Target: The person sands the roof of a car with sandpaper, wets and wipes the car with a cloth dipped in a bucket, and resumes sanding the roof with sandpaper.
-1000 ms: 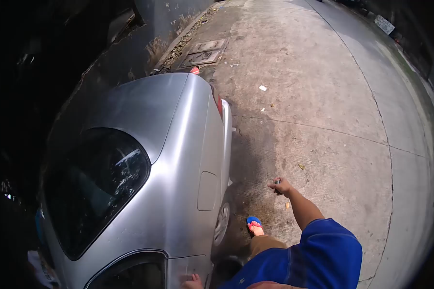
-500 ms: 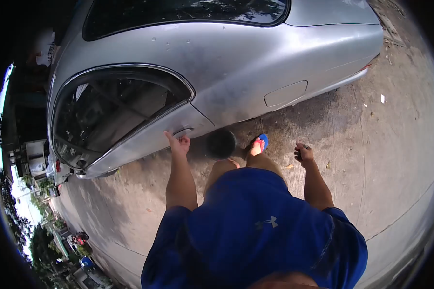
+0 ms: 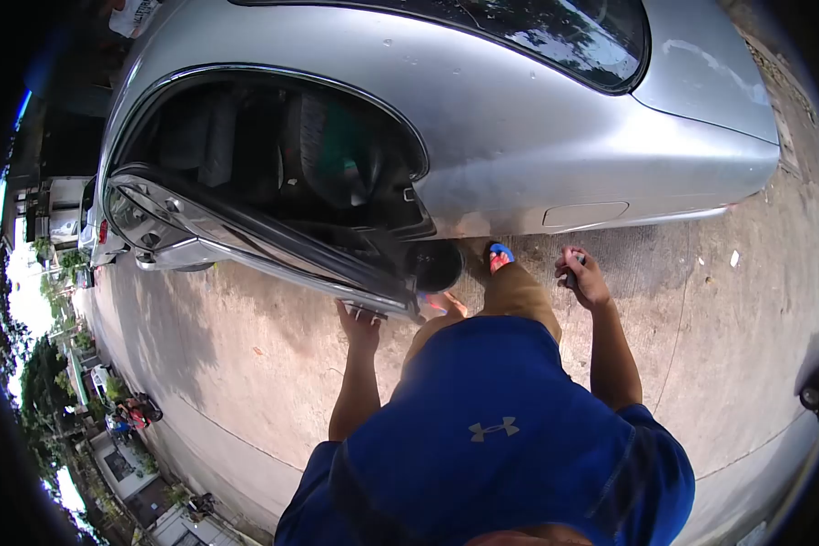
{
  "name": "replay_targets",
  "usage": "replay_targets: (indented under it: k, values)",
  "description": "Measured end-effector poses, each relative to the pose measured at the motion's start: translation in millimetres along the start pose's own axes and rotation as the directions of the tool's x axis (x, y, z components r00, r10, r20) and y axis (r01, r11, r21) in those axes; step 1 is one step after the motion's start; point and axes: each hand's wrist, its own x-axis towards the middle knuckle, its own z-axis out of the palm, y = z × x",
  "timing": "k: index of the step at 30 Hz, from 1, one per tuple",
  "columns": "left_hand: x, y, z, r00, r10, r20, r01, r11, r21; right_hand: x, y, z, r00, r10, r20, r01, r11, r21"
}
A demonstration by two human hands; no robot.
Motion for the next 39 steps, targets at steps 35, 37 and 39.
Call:
replay_targets:
  k: [35,37,39]
  values:
    - [-33.4,-198.5,-90.7,0.761,0.625,0.176,-0.479,0.359,0.801,46.6,-170.0,293.4,0.73,-0.027,0.682,0.388,0.838,-0.383]
    - [-42.1,-154.0,-58.3,0.769,0.612,0.186,-0.571,0.524,0.632,39.2,-162.5,299.7,0.762,-0.104,0.639,0.437,0.811,-0.389]
    - [-69.1,-90.6,-15.4,0.791,0.586,0.175,-0.588,0.653,0.478,32.2,-155.5,312.7,0.792,-0.174,0.586,0.476,0.777,-0.413]
